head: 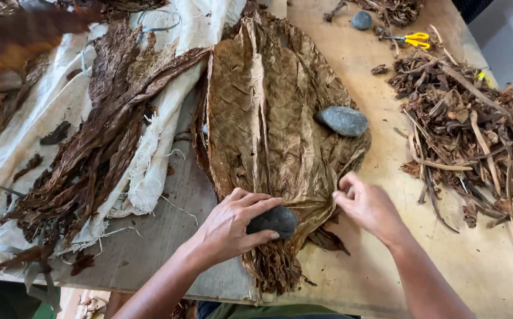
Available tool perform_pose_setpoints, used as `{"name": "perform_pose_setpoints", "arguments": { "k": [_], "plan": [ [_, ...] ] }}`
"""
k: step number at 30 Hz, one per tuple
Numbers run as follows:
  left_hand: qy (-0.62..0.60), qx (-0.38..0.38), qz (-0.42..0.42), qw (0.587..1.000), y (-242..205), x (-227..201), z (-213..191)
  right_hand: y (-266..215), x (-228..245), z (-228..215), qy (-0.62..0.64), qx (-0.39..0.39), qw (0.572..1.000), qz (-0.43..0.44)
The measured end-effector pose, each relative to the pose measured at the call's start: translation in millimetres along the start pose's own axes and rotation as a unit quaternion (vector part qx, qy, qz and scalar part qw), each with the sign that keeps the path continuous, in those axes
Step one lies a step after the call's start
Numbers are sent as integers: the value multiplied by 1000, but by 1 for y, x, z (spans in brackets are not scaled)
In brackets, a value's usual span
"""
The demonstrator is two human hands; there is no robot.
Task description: The person places several smooth stones on top of a large dried leaf laid flat on a wooden table. The person adjusts the leaf edges and repositions the stones to keep the leaf flat. Another person works on similar leaves nearby.
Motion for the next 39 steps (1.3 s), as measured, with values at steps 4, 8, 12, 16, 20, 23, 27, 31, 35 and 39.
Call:
{"name": "perform_pose_setpoints", "arguments": {
  "k": [4,8,12,16,20,23,27,31,35,39],
  "plan": [
    [-25,25,-70,997,9,5,-7,12,36,-36,-59,-194,975,-90],
    [75,-228,-81,967,18,56,-68,16,111,-35,8,-224,933,-283],
    [62,-320,-293,899,10,130,-125,42,144,-24,-6,-312,852,-420],
    [47,-299,-335,892,28,174,-99,46,174,-9,16,-284,843,-457],
    [81,-328,-270,901,46,146,-89,51,194,-25,103,-328,821,-457],
    [119,-323,-241,908,60,133,-59,41,237,-30,137,-272,810,-501],
    [165,-278,-205,924,78,161,-9,86,291,6,-1,-214,783,-584],
    [118,-298,-172,931,54,106,-44,95,291,1,-71,-244,792,-555],
    [-123,-321,-245,907,25,109,-87,81,218,-63,18,-316,854,-412],
    [-246,-267,-281,888,-1,174,-93,162,71,-83,-133,-369,897,-203]
  ]
}}
Point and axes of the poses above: each hand's wrist, its own y-axis towards the middle knuckle, its own z-axis out of the palm, x = y × z, the point moved 9 cm from there along y, towards the middle knuckle, and after that the axes turned 9 degrees about -y, right-handed, at the moved point
